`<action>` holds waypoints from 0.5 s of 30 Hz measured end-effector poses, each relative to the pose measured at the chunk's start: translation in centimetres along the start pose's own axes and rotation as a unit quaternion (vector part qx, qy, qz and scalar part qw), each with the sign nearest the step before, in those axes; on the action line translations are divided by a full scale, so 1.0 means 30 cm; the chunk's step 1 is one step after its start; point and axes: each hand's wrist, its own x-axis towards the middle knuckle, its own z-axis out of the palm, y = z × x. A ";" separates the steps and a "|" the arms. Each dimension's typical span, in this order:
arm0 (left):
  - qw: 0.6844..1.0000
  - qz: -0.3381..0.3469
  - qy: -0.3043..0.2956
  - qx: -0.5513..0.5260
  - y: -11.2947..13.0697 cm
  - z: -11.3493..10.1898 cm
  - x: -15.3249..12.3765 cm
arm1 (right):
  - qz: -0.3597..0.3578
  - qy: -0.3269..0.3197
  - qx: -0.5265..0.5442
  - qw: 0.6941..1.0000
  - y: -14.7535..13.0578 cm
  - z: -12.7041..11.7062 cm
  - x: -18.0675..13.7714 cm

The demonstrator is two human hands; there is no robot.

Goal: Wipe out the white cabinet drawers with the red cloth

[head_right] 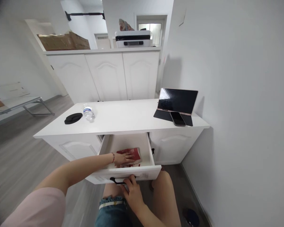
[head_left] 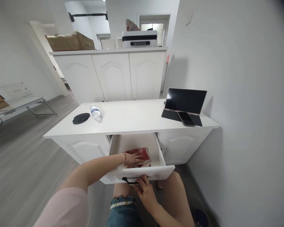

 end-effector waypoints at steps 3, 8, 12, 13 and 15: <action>1.000 -0.023 -0.011 -0.013 -0.037 0.021 -0.047 | -0.003 0.008 -0.002 1.000 0.001 0.001 -0.001; 0.999 -0.039 -0.017 -0.009 -0.070 0.050 -0.119 | -0.002 0.005 -0.001 1.000 0.001 -0.001 -0.002; 0.996 -0.085 0.010 -0.035 -0.073 0.060 -0.183 | 0.000 0.000 0.004 1.000 -0.008 -0.009 0.003; 0.995 -0.092 0.016 -0.040 -0.074 0.062 -0.196 | 0.000 -0.001 0.004 1.000 -0.010 -0.010 0.004; 0.994 -0.103 0.016 -0.038 -0.078 0.065 -0.216 | -0.001 0.000 0.000 1.000 -0.013 -0.011 0.004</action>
